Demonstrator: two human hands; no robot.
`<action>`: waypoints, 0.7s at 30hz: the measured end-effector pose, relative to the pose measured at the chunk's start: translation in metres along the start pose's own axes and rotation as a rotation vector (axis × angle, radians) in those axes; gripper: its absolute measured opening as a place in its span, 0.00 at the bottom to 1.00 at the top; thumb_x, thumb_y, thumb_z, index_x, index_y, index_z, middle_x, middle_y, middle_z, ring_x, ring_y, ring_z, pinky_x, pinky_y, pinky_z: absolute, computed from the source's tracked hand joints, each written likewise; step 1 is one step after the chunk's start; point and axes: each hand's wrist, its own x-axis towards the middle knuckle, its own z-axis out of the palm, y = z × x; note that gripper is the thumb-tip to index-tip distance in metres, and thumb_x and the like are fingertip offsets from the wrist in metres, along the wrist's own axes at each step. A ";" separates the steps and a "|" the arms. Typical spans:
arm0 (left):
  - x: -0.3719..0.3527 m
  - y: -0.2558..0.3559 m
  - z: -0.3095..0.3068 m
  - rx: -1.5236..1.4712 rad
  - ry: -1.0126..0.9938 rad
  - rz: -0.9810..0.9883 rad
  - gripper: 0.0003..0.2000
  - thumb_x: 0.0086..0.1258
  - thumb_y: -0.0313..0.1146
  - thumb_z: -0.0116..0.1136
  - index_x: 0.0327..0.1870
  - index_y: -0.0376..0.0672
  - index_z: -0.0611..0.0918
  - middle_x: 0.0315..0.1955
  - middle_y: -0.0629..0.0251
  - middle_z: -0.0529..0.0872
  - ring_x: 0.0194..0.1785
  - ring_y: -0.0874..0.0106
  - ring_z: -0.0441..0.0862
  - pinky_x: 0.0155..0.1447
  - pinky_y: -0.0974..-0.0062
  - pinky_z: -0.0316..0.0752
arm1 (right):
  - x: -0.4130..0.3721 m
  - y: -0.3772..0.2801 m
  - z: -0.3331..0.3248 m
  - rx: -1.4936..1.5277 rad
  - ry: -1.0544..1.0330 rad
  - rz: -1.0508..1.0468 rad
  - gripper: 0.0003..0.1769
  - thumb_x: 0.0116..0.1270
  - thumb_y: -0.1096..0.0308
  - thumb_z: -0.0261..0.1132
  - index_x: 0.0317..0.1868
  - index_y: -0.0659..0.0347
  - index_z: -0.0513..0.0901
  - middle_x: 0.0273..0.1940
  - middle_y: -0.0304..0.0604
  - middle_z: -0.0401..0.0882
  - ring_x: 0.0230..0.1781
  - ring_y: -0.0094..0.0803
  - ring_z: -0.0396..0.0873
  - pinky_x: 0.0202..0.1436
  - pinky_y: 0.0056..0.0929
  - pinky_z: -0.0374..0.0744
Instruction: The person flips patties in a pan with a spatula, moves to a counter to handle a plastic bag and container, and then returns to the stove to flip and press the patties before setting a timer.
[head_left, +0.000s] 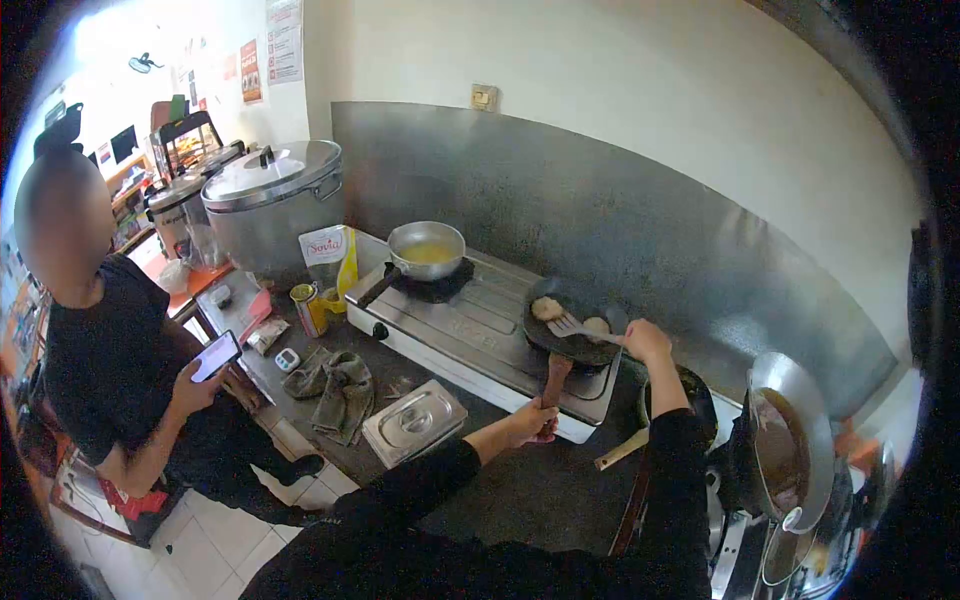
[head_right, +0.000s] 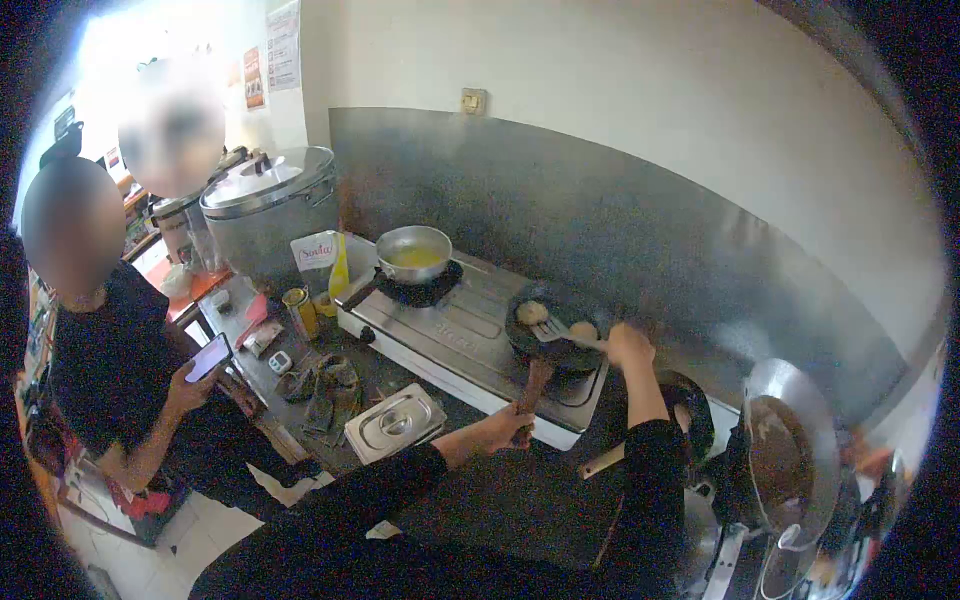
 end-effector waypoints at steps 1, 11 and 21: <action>0.000 -0.001 0.000 -0.005 0.000 0.000 0.07 0.63 0.36 0.48 0.34 0.48 0.64 0.23 0.72 0.70 0.27 0.77 0.71 0.34 0.71 0.74 | -0.004 -0.002 0.004 0.038 0.034 0.010 0.13 0.52 0.54 0.61 0.29 0.56 0.77 0.32 0.45 0.77 0.34 0.41 0.75 0.35 0.39 0.73; 0.002 0.000 -0.004 0.108 0.005 0.029 0.07 0.64 0.36 0.47 0.34 0.47 0.64 0.23 0.72 0.71 0.26 0.78 0.71 0.31 0.73 0.74 | -0.043 0.001 0.009 0.105 0.316 -0.024 0.11 0.50 0.56 0.62 0.29 0.52 0.76 0.26 0.44 0.77 0.31 0.42 0.76 0.32 0.40 0.72; 0.013 -0.010 -0.007 -0.016 -0.041 0.026 0.06 0.63 0.35 0.47 0.34 0.48 0.64 0.22 0.71 0.71 0.25 0.77 0.71 0.31 0.70 0.74 | -0.071 -0.009 -0.011 0.022 0.461 -0.115 0.12 0.49 0.58 0.63 0.29 0.56 0.74 0.23 0.46 0.76 0.28 0.43 0.76 0.29 0.40 0.72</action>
